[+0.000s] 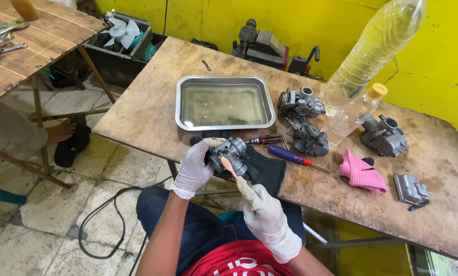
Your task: The person cleans a carburetor by wiping it with a pink cloth, then uses a toothbrush to scrub a small component in a tray of liquid. They continue scrubbing the carburetor body and use a screwdriver to adjust internal parts.
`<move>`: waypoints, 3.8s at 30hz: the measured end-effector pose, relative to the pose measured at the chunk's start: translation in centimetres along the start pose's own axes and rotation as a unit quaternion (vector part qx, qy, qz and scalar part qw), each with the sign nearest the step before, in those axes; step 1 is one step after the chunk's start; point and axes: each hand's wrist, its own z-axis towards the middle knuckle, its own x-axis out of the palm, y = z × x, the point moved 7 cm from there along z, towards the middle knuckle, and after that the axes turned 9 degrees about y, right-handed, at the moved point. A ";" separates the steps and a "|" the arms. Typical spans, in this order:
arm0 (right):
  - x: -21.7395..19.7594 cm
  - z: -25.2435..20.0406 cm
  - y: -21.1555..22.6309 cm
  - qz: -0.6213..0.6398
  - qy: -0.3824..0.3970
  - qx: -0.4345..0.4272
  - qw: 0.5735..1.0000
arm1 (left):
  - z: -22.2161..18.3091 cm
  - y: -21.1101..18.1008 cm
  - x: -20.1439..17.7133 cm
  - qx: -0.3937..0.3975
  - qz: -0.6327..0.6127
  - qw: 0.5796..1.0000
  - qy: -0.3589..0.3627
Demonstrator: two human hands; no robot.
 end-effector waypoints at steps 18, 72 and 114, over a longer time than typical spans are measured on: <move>-0.8 -1.4 -3.4 0.569 -0.021 0.245 0.785 | 0.6 -1.7 -0.4 0.007 -0.009 1.000 0.001; -10.3 11.6 -8.8 -0.180 0.114 0.060 0.975 | 0.4 -0.7 -0.1 -0.023 0.026 0.999 -0.032; -5.7 9.4 -2.9 0.034 0.059 -0.012 0.998 | 14.1 10.0 4.5 -0.156 0.221 0.892 0.362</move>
